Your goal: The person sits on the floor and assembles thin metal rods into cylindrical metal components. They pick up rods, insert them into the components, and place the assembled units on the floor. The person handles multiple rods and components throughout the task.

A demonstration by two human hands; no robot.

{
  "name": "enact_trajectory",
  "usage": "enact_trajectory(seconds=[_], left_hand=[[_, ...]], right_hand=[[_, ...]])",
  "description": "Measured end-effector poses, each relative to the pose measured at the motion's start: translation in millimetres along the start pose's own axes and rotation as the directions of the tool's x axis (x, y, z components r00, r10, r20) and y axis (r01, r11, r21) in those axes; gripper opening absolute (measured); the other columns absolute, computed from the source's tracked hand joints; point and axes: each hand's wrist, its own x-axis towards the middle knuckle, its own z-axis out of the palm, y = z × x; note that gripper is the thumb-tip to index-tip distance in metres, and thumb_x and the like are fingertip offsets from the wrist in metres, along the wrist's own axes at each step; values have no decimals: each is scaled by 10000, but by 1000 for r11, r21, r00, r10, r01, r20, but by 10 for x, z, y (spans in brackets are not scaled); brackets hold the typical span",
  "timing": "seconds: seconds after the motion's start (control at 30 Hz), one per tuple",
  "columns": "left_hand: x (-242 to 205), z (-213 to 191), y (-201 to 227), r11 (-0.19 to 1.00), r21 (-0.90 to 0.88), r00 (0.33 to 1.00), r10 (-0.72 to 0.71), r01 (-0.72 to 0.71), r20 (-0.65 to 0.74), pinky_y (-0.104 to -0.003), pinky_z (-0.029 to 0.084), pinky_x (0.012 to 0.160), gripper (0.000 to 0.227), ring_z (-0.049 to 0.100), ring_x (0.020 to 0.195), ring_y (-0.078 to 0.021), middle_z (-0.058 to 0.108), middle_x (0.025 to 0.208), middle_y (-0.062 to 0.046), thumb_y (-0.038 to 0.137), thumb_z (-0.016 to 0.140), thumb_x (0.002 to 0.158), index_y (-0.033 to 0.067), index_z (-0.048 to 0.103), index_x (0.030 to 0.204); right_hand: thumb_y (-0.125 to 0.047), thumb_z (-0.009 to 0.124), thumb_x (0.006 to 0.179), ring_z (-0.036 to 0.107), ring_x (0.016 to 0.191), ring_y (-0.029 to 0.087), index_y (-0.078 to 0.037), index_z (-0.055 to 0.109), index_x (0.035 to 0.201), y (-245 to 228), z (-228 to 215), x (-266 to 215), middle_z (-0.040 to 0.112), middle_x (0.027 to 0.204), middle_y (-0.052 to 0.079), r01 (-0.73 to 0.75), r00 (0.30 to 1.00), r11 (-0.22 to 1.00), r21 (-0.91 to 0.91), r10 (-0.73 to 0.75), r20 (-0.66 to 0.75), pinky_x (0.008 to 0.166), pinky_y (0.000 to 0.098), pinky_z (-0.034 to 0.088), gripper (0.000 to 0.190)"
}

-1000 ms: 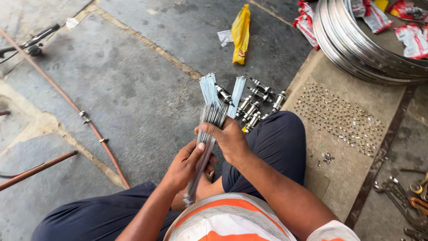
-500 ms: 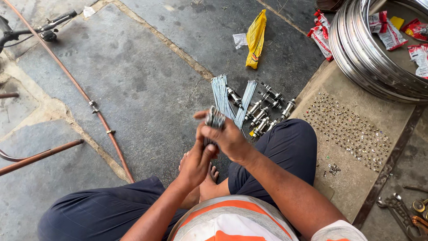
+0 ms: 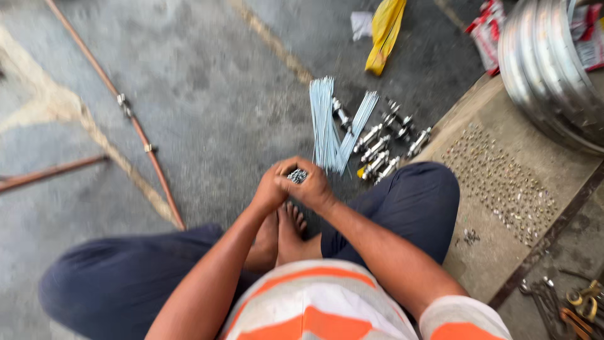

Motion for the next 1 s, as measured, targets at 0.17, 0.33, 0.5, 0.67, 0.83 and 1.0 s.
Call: enact_trajectory(seconds=[0.17, 0.33, 0.5, 0.67, 0.83, 1.0], left_hand=[[9, 392, -489, 913, -405, 992, -90, 48, -85, -401, 523, 941, 497, 648, 1082, -336, 646, 1168, -146, 125, 788, 749, 47, 609, 1206], [-164, 451, -829, 987, -149, 996, -75, 67, -49, -403, 523, 1010, 373, 642, 1151, -318, 645, 1219, -128, 171, 758, 832, 81, 667, 1182], [-192, 436, -1082, 984, 159, 991, 98, -83, -90, -440, 491, 1029, 413, 582, 1210, -379, 645, 1275, -154, 179, 780, 810, 90, 681, 1201], [-219, 156, -773, 834, -287, 879, -471, 471, 73, -429, 523, 870, 450, 612, 1052, -347, 653, 1195, -193, 205, 765, 827, 39, 630, 1223], [47, -281, 3, 103, -677, 593, -588, 729, 550, -332, 526, 688, 401, 609, 837, -230, 660, 1013, -117, 293, 694, 922, 49, 618, 1232], [199, -454, 524, 147, -786, 749, -446, 601, 490, -229, 476, 534, 316, 548, 648, -99, 613, 840, -21, 254, 694, 1005, 46, 626, 1234]], right_hand=[[-170, 832, 845, 707, 1015, 136, -62, 669, 1025, 174, -9, 5, 720, 1034, 34, -151, 988, 989, 3, 151, 12, 964, 294, 567, 265], [-155, 825, 843, 710, 1104, 163, -73, 695, 1076, 244, 67, -82, 742, 1131, 46, -150, 986, 988, 23, 148, 81, 1021, 326, 552, 279], [-215, 819, 893, 726, 1116, 259, -69, 677, 889, 440, 199, 9, 773, 1126, 56, 54, 989, 975, -214, -22, 149, 1047, 402, 536, 204], [-308, 783, 925, 693, 1135, 275, -69, 631, 845, 417, 195, -10, 747, 1117, 37, 125, 957, 960, -252, -49, 287, 1092, 444, 510, 294], [-253, 696, 900, 510, 1387, 285, -168, 687, 915, -19, 58, -62, 600, 1438, 42, 647, 735, 643, -409, -384, 559, 1168, 497, 413, 87], [-235, 657, 943, 469, 1419, 295, -139, 655, 996, -478, -87, -188, 514, 1517, 132, 779, 623, 435, -452, -450, 640, 1188, 520, 374, 109]])
